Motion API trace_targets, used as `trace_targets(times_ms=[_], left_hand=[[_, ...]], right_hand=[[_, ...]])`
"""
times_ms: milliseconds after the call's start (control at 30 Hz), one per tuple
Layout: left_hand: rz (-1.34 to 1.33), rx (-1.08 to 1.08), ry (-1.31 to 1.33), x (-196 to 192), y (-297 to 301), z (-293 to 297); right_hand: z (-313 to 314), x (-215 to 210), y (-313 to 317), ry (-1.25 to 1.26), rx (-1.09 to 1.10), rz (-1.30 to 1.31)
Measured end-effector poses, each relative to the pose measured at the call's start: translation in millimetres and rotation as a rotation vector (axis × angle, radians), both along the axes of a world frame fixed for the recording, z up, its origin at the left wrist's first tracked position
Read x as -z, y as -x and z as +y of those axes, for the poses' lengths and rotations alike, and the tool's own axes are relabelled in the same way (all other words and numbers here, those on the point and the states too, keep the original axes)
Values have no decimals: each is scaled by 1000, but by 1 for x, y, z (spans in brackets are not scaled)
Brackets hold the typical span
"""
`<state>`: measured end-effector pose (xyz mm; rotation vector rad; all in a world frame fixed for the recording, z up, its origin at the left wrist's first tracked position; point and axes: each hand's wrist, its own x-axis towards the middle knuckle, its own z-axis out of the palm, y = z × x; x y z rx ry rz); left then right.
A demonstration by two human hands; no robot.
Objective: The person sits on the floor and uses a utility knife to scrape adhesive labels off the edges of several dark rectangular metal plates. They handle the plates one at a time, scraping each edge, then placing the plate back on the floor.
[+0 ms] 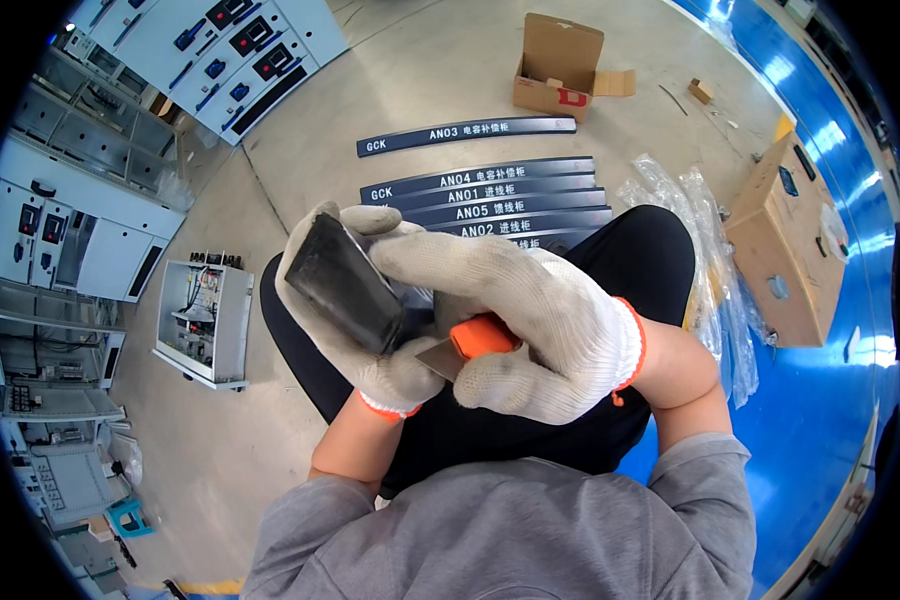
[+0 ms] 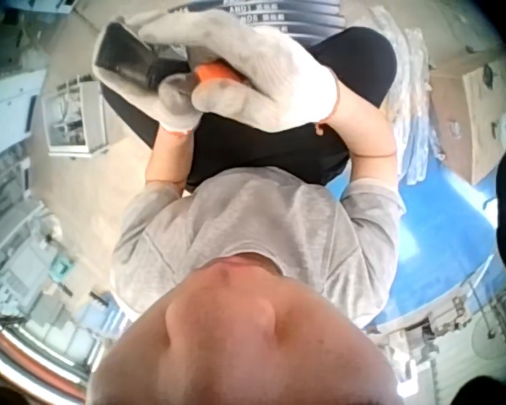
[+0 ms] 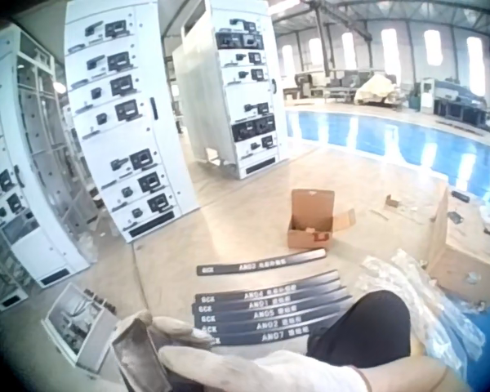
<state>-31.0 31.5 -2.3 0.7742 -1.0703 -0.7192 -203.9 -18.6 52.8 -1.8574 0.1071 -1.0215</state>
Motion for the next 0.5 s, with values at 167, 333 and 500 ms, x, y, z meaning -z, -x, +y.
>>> trace_targets(times_ms=[167, 333, 500], left_hand=[[220, -34, -46, 13, 5, 3], [110, 267, -45, 28, -14, -9], [-94, 215, -94, 46, -20, -3]], right_hand=[[-3, 0, 3, 55, 62, 69], [-4, -3, 11, 105, 67, 174], [-9, 2, 5, 183, 15, 48]])
